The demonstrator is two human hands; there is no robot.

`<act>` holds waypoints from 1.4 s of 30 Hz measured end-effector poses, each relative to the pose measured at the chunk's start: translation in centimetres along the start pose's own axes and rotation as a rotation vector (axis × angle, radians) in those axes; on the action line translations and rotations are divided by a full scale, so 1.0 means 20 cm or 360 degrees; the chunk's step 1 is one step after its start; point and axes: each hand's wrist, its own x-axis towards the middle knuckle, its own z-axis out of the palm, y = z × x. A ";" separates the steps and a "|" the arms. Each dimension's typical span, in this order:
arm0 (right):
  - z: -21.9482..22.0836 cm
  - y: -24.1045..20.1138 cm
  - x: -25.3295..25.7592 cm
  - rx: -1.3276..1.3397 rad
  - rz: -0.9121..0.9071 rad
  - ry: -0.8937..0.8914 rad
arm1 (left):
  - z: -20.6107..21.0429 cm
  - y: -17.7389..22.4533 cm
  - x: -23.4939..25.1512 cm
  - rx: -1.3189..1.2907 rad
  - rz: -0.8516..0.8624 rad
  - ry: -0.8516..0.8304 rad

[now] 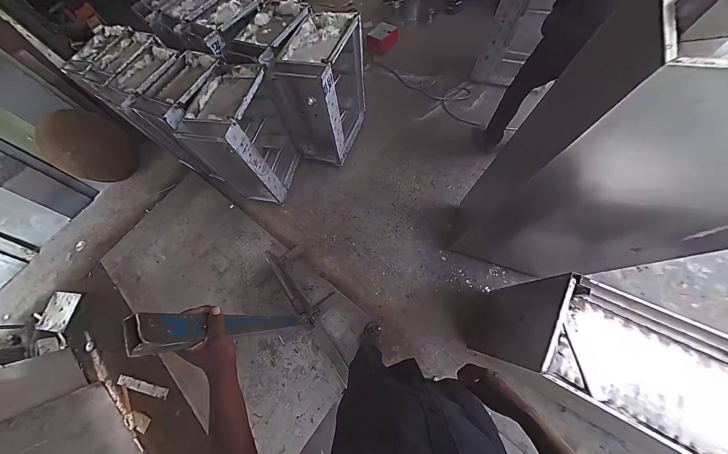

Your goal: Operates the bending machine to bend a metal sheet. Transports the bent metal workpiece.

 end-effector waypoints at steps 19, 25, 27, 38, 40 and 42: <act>0.95 -0.75 -0.55 0.1537 0.0205 -0.1308 | -0.46 0.74 -2.53 0.0444 0.0148 -0.0452; 1.19 -0.19 -0.43 0.0982 0.0221 -0.0987 | -0.51 0.55 -3.22 0.0557 0.0140 -0.0706; 1.29 -0.03 -0.43 0.0913 0.0081 -0.0936 | -0.55 0.47 -3.41 0.0536 0.0204 -0.0658; 1.61 0.54 -0.56 0.0837 -0.0180 -0.0874 | -0.71 0.42 -4.09 0.0493 0.0309 -0.0480; 1.57 0.65 -0.69 0.0859 -0.0127 -0.0884 | -0.70 0.54 -4.20 0.0503 0.0356 -0.0499; 1.47 0.75 -0.86 0.0838 -0.0116 -0.0937 | -0.67 0.73 -4.27 0.0531 0.0419 -0.0544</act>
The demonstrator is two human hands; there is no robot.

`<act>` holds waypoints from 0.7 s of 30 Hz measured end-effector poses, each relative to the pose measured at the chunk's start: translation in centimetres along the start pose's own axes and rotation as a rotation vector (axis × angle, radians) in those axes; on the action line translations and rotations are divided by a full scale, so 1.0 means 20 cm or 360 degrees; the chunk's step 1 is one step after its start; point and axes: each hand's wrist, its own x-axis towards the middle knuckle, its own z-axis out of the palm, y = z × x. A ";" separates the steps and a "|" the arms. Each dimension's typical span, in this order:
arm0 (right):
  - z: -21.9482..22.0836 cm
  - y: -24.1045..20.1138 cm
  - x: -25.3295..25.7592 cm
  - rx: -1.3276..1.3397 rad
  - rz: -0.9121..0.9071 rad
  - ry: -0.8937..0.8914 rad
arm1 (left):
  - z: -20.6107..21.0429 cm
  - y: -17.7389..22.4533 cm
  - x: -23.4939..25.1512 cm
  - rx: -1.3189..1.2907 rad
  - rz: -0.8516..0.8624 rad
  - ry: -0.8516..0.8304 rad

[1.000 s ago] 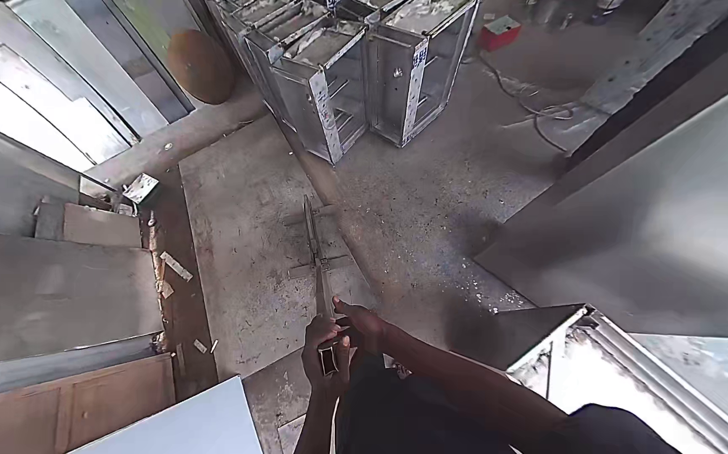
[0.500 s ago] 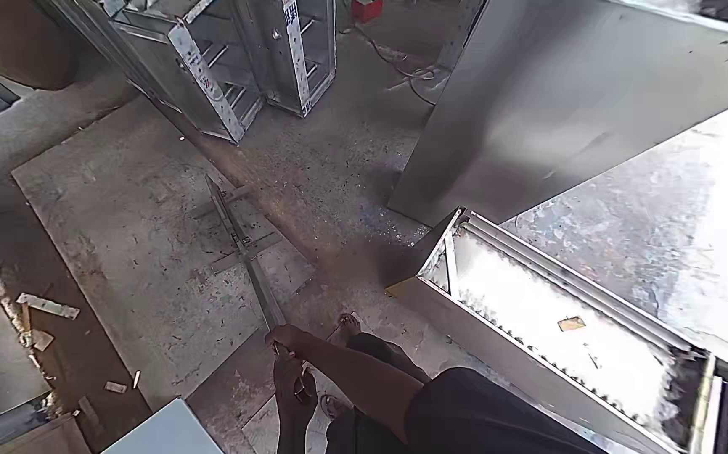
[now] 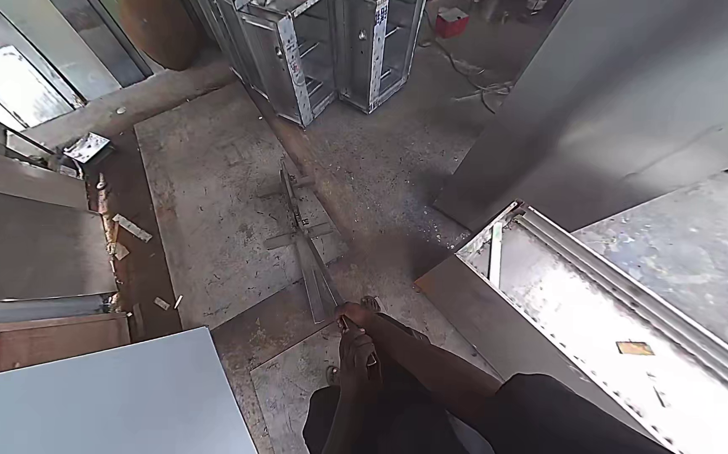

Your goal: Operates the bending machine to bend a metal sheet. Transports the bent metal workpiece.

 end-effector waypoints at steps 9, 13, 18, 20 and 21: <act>-0.13 0.18 -0.75 0.0001 0.0183 -0.0053 | -0.08 0.61 0.17 -0.0346 0.0668 -0.0437; -0.10 0.22 -0.86 0.0196 0.0298 -0.0043 | -0.08 0.69 0.12 -0.0424 0.0684 -0.0511; -0.14 0.38 -0.97 0.0281 0.0278 0.0047 | -0.03 0.72 -0.08 -0.0370 0.0680 -0.0788; -0.24 0.51 -0.95 0.0222 0.0339 0.0000 | 0.06 0.74 -0.20 -0.0306 0.0674 -0.0889; -0.30 0.59 -0.93 0.0150 0.0372 -0.0013 | 0.11 0.75 -0.29 -0.0228 0.0676 -0.0953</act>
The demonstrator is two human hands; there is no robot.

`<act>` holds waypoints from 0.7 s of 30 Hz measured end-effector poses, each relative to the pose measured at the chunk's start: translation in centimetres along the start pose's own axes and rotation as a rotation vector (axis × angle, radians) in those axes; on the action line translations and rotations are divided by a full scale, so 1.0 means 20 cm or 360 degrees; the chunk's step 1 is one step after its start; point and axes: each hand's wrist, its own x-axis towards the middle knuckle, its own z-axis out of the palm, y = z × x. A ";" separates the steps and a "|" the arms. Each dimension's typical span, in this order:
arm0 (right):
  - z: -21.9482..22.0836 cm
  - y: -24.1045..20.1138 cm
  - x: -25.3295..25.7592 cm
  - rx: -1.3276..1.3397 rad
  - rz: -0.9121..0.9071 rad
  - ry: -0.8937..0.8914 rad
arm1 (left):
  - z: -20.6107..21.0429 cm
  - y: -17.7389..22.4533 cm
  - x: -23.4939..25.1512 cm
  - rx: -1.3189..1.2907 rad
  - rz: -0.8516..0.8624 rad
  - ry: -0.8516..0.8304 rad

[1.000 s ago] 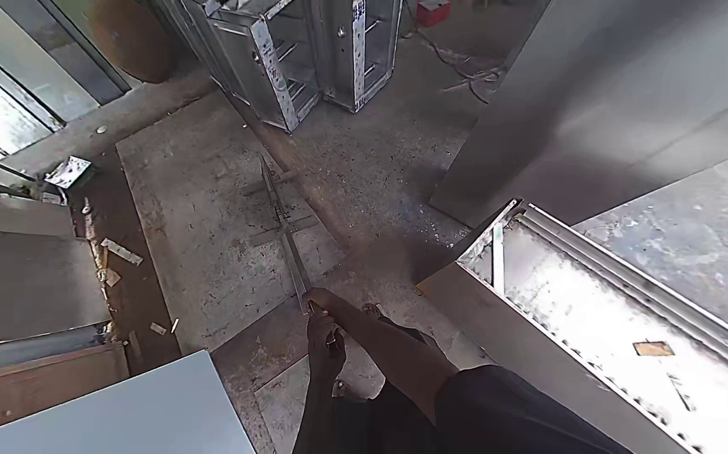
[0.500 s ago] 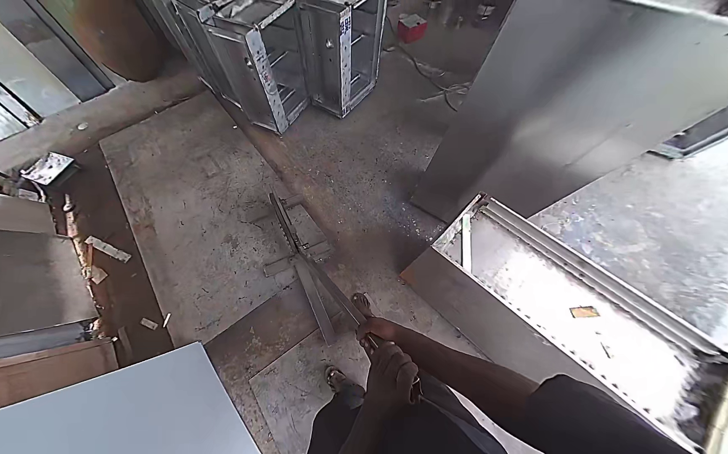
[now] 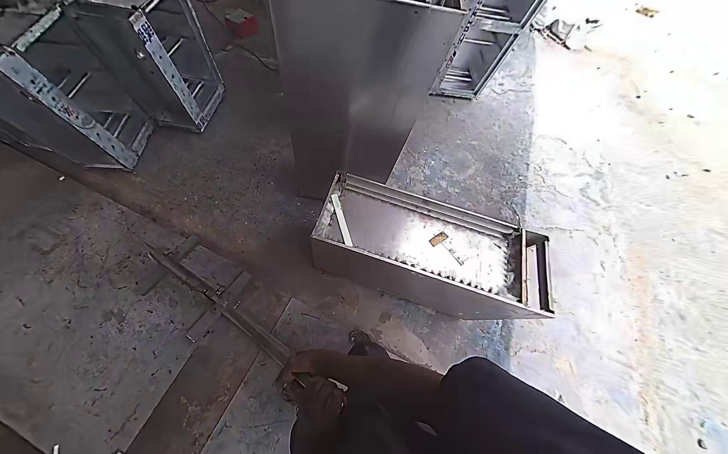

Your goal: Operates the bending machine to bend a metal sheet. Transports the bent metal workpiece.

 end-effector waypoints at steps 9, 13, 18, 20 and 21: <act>-0.36 0.55 0.20 -0.0694 -0.0101 0.0107 | 0.63 0.32 -0.19 0.0468 -0.0401 -0.0457; -0.38 0.63 0.16 -0.0728 -0.0241 0.0074 | 0.70 0.39 -0.23 0.0564 -0.0485 -0.0451; -0.40 0.97 0.11 -0.0846 -0.0244 0.0178 | 0.88 0.68 -0.33 0.0614 -0.0457 -0.0287; -0.37 1.20 0.06 -0.0869 -0.0221 0.0217 | 0.96 0.88 -0.45 0.0592 -0.0446 -0.0262; -0.36 1.28 0.02 -0.0887 -0.0226 0.0227 | 0.99 0.97 -0.48 0.0576 -0.0435 -0.0247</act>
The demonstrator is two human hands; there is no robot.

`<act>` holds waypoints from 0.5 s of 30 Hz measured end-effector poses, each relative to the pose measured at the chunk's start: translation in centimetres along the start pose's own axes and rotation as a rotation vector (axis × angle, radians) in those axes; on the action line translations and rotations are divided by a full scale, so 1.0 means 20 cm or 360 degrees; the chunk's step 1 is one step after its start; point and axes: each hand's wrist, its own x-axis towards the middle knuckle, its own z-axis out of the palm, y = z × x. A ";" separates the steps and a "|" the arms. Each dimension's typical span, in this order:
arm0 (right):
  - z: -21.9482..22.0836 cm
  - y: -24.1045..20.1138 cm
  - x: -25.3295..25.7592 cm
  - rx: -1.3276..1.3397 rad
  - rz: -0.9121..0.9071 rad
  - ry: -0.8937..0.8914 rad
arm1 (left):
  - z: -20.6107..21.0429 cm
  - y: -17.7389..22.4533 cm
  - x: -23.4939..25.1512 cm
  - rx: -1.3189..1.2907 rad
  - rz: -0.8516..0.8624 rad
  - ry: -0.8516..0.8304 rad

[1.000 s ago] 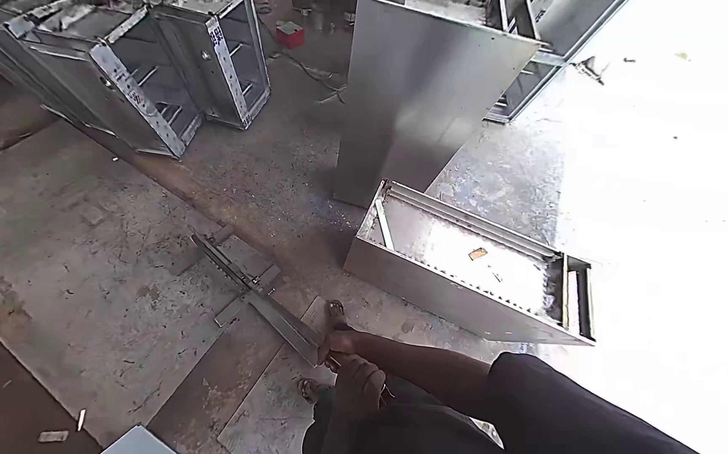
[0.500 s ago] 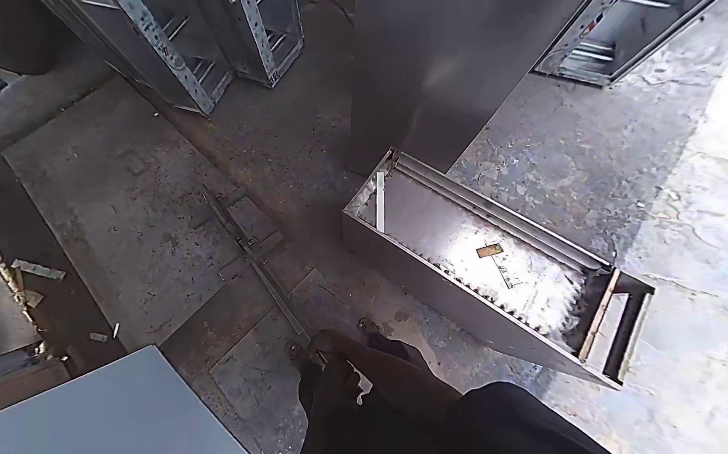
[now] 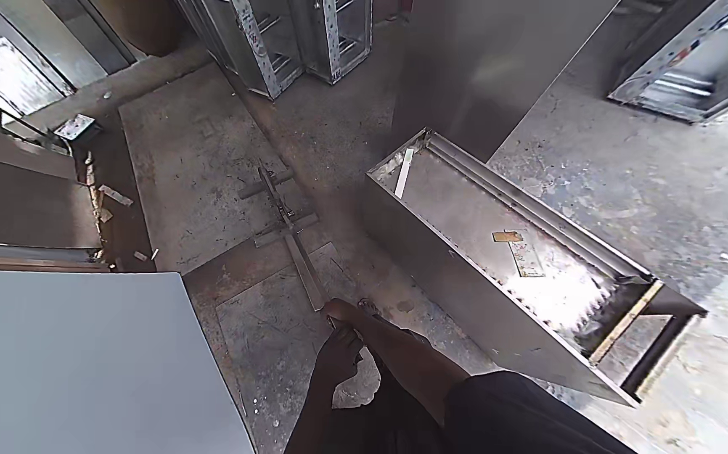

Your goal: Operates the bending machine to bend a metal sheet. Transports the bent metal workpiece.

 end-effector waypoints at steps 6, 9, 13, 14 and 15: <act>0.21 0.34 -0.55 -0.0106 0.0011 0.0081 | -0.15 0.61 -0.22 -0.0169 0.0036 0.0053; 0.27 0.42 -0.84 -0.0199 0.0078 0.0121 | -0.26 0.88 -0.26 -0.0248 -0.0018 0.0015; 0.18 0.53 -1.27 -0.0211 0.0154 0.0058 | -0.28 1.25 -0.15 -0.0325 -0.0061 0.0107; 0.13 0.58 -1.35 -0.0177 0.0170 0.0038 | -0.25 1.35 -0.11 -0.0320 -0.0033 0.0161; 0.08 0.66 -1.40 -0.0135 0.0159 0.0020 | -0.22 1.44 -0.07 -0.0313 0.0002 0.0184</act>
